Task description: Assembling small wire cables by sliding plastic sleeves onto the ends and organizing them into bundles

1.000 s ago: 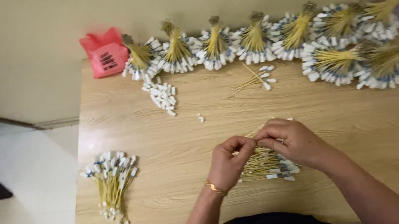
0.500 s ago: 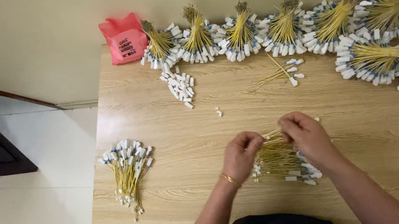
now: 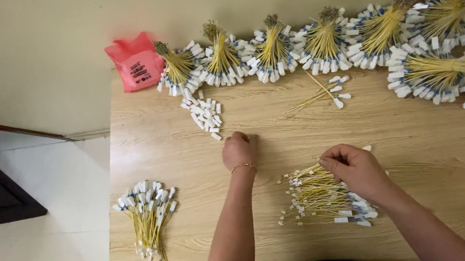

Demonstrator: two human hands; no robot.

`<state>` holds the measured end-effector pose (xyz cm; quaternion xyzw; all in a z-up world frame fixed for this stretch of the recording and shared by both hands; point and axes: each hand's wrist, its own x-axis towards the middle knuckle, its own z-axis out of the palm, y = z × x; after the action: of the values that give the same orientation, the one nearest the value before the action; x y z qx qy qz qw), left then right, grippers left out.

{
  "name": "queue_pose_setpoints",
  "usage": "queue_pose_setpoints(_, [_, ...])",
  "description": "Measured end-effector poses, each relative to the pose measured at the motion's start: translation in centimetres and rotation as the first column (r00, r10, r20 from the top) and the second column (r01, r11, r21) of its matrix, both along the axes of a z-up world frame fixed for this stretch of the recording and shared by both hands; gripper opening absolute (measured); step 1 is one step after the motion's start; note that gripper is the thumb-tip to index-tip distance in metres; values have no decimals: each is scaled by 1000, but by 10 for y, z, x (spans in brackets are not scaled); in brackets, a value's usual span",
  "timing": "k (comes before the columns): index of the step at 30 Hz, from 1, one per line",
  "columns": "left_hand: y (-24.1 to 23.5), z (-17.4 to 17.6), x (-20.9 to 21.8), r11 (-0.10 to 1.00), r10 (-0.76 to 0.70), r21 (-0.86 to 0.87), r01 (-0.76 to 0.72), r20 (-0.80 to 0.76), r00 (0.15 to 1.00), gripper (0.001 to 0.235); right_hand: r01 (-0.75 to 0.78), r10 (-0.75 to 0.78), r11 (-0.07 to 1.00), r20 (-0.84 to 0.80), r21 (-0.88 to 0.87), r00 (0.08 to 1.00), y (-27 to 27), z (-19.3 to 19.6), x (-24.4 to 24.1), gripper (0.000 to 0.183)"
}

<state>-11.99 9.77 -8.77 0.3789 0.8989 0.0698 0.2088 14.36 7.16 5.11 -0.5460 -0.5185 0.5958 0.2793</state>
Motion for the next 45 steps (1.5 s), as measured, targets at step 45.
queue_pose_setpoints(45, [-111, 180, 113, 797, -375, 263, -543, 921, -104, 22, -336, 204, 776, 292, 534, 934, -32, 134, 4, 6])
